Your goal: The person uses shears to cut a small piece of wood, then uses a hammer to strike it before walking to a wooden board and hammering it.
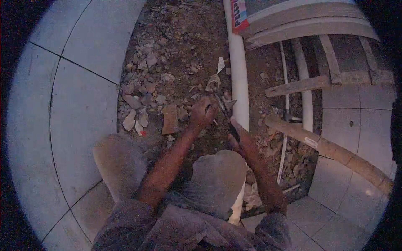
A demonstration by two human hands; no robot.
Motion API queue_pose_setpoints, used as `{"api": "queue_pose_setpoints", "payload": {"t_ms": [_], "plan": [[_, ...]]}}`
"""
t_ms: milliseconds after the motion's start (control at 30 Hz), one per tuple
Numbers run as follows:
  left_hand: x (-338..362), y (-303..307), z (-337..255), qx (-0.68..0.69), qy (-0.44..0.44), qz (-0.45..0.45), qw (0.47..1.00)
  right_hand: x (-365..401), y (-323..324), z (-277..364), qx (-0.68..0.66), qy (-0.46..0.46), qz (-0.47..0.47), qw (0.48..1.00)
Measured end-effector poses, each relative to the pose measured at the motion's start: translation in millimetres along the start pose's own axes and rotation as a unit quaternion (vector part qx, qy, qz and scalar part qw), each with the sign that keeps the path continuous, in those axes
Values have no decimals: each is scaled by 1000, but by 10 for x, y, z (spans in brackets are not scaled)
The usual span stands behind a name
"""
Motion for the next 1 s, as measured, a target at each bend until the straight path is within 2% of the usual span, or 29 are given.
{"api": "queue_pose_setpoints", "payload": {"t_ms": [33,67,133,200,267,367,433,500,567,600,633,667,733,767,833,867,933,1000], "plan": [[-8,16,-14,-73,14,-34,997,-23,-27,-4,-26,-7,0,1000],[12,40,-20,-74,17,-32,997,-15,-68,-2,-55,-18,2,998],[-7,84,-62,-31,16,37,999,-27,-70,87,-64,-17,-12,998],[-1,107,-200,-41,38,12,998,-53,0,186,-65,-8,-29,997],[-2,97,-200,-55,64,-13,996,-20,21,220,-53,-51,2,997],[-8,-1,-142,-49,50,41,997,21,-16,97,-46,0,-15,999],[-42,4,-143,-16,51,2,999,82,19,136,-55,-13,-8,998],[-46,103,-219,3,62,22,998,98,77,201,-63,-25,-5,998],[-113,210,-332,17,73,40,996,85,139,225,4,-25,2,1000],[-146,227,-395,48,30,7,998,109,178,288,2,-26,4,1000],[-136,225,-425,80,-11,-25,996,159,274,447,40,35,-66,996],[-124,202,-367,80,-6,-22,997,201,328,536,79,94,-134,983],[-121,192,-296,-21,-113,-31,993,215,287,477,58,57,-99,992],[-109,178,-284,-21,-113,-32,993,196,268,432,38,27,-69,997],[-132,126,-218,85,25,-4,996,96,162,300,51,-9,-35,998],[-84,45,-114,85,20,-5,996,100,158,247,53,-7,-40,998],[-59,-61,78,-53,-73,-89,992,64,200,189,-2,70,-69,995],[-124,-37,3,-2,-43,-62,997,94,357,469,-3,46,-67,997]]}}
Point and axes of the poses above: each hand's wrist, its own x-axis away from the middle knuckle, its own y-axis out of the back of the hand, z = x × y, the point moved 2 cm from there along -x, towards the middle knuckle, and after that the axes turned 11 degrees about -x, right-handed, at the moved point
